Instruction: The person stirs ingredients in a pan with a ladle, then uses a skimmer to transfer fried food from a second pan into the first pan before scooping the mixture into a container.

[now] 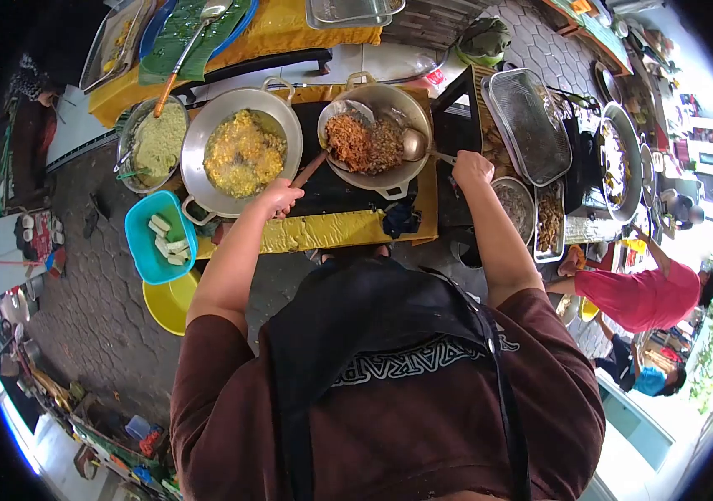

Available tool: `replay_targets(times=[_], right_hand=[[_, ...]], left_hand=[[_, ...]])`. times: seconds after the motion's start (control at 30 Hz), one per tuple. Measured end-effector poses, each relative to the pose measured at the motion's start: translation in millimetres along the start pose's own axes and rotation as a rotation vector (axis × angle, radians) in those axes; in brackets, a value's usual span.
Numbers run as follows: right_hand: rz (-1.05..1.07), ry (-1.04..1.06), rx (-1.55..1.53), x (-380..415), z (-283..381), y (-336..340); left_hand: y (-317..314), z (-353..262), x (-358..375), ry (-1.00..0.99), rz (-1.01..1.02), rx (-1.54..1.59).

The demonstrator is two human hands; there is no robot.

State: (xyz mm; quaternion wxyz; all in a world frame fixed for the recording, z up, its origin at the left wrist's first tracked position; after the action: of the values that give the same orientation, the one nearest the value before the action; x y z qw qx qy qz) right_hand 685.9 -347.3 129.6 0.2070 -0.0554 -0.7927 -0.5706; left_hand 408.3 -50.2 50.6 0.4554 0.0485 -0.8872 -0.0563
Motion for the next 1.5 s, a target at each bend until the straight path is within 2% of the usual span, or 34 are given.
replay_targets(times=[0.07,0.27,0.33,0.4,0.47,0.53,0.8,0.93,1.07,1.3,1.37,1.5], right_hand=[[0.021,-0.022,-0.007,0.4,-0.1,-4.2],[-0.071,0.107,0.028,43.2,16.1,25.7],[-0.054,0.100,0.041,55.1,12.2,35.6],[-0.200,0.088,0.020,64.1,3.8,47.7],[-0.205,0.057,0.028,66.8,-6.9,50.8],[-0.299,0.005,-0.052,65.8,-21.8,53.4],[-0.316,-0.085,-0.098,44.4,-43.0,42.5],[-0.337,-0.003,-0.140,43.0,-27.6,36.5],[-0.281,0.140,-0.014,45.3,-2.6,23.2],[-0.353,0.159,-0.074,48.9,-5.6,31.8],[-0.336,0.279,0.004,47.0,1.5,19.5],[-0.367,0.210,-0.102,51.7,-9.3,34.1]], left_hand=[[-7.4,3.0,-4.2,0.046,0.044,0.048],[-39.3,30.0,-31.3,0.037,0.149,0.256],[-57.9,43.8,-45.3,0.008,0.285,0.546],[-67.7,46.6,-47.1,0.016,0.303,0.587],[-76.3,45.6,-45.2,-0.003,0.336,0.636],[-82.2,45.4,-42.9,-0.024,0.333,0.659],[-91.5,43.8,-23.3,-0.060,0.321,0.718],[-95.5,38.5,-6.5,-0.058,0.252,0.724],[-105.6,39.1,0.1,-0.094,0.248,0.743],[-117.5,43.8,6.5,-0.096,0.227,0.802],[-117.2,39.7,14.0,-0.086,0.183,0.811],[-120.3,39.8,16.6,-0.089,0.179,0.803]])
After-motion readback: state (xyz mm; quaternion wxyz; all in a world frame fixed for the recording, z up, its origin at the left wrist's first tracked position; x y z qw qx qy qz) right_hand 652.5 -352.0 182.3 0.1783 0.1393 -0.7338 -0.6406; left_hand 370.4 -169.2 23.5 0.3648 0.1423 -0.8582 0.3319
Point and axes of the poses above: each hand's wrist, its own x-axis away from the middle knuckle, its own y-axis out of the back of the hand, z = x × y, the point moved 6 cm from there along -x, towards the middle knuckle, and after that the axes turned 9 degrees about -y, right-handed, at the moved point
